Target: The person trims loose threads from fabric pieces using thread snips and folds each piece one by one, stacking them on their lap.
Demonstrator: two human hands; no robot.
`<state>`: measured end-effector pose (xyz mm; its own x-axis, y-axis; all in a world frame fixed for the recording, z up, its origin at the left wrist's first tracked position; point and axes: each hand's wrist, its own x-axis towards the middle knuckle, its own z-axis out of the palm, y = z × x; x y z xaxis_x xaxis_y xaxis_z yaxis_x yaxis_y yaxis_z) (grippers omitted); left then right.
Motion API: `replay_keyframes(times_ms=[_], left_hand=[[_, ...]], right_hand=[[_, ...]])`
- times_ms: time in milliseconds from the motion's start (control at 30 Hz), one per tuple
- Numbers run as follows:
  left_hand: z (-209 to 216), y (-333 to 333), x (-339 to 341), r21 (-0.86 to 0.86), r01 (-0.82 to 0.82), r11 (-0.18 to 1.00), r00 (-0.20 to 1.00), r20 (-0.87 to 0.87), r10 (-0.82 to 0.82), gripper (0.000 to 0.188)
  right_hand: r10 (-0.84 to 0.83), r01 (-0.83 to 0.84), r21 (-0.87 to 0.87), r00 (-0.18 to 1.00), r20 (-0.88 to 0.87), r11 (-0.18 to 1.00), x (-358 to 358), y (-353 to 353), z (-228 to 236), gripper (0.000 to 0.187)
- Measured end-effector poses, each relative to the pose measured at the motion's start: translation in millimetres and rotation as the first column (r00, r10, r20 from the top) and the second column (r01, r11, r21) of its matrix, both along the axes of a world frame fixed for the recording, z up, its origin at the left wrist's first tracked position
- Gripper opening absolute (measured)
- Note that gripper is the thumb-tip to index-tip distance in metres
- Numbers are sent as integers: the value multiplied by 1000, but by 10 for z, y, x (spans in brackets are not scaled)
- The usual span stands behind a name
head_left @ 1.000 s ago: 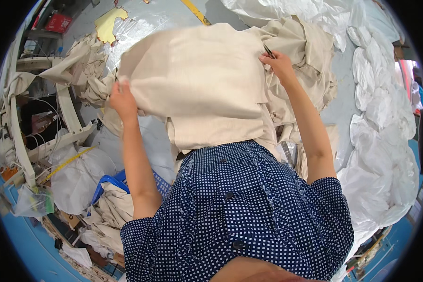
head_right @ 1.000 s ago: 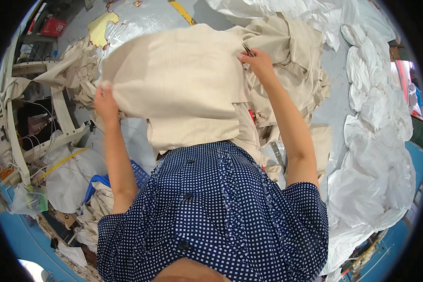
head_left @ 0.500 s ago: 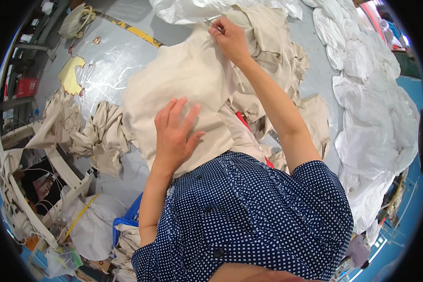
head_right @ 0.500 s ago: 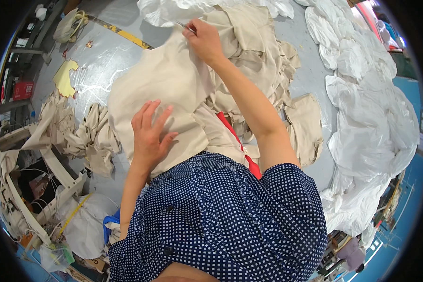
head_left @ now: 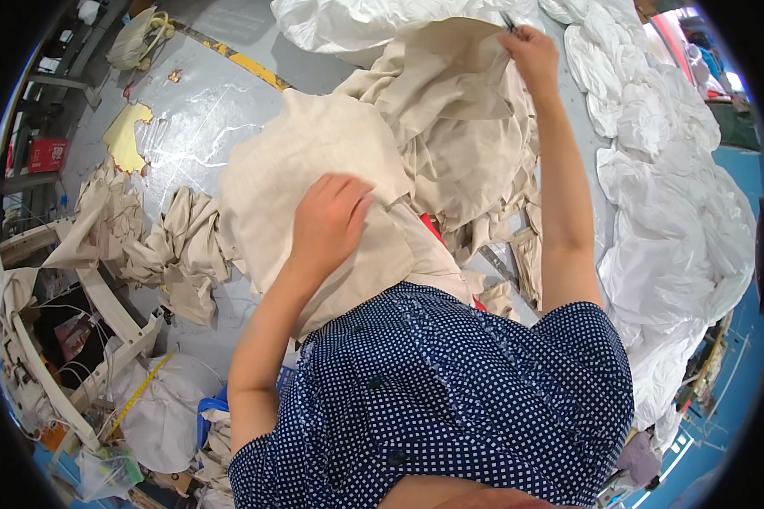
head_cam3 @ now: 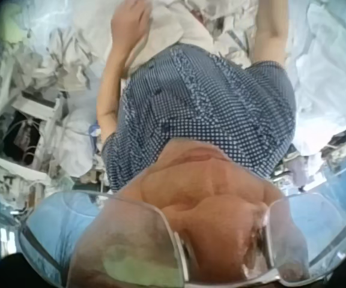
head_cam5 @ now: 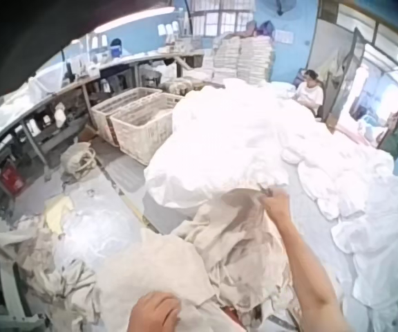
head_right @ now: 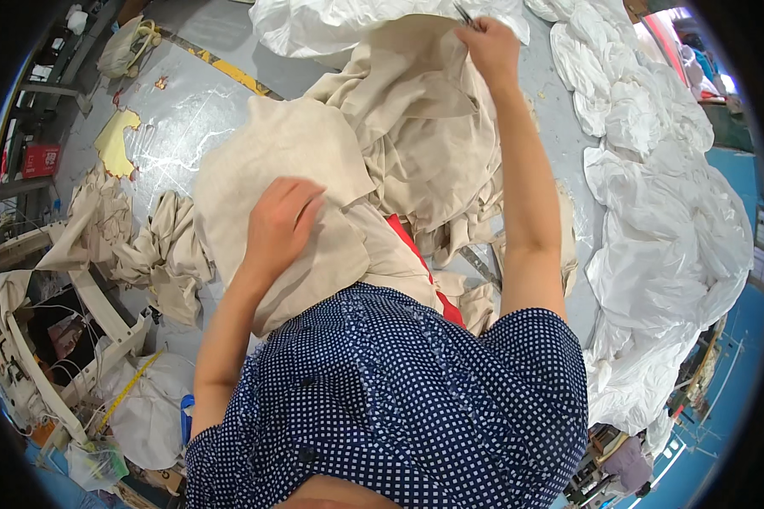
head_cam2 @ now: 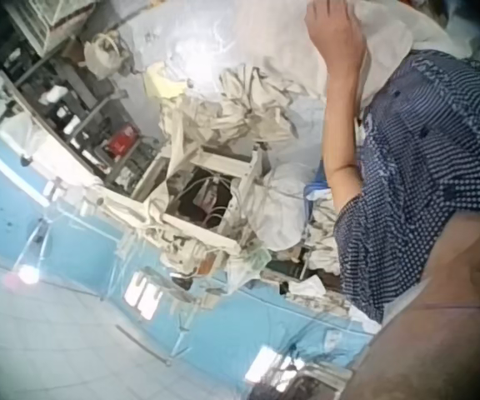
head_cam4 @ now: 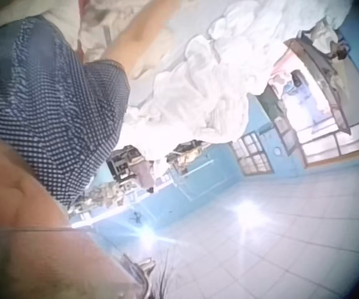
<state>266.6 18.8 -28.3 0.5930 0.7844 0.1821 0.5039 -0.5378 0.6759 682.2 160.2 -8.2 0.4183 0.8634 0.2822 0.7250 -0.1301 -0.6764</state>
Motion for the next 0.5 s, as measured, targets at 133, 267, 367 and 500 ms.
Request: replay_keyframes(times_ms=[133,267,367,500], left_hand=[[183,536,899,-37,-80,996,930,356,88,43],[266,962,1229,132,8,991,868,491,-73,48],[551,1417,784,-479,403,780,792,609,-35,38],[1144,1550,262,-414,250,875,822,569,34,41]], right_hand=[[234,-221,84,845,-480,972,-513,26,988,14],[438,-317,302,691,-576,899,-1147,-99,1882,6],[442,-271,366,707,-551,890,-1140,150,2148,10],[530,-301,444,602,-598,844,-1430,434,2159,11]])
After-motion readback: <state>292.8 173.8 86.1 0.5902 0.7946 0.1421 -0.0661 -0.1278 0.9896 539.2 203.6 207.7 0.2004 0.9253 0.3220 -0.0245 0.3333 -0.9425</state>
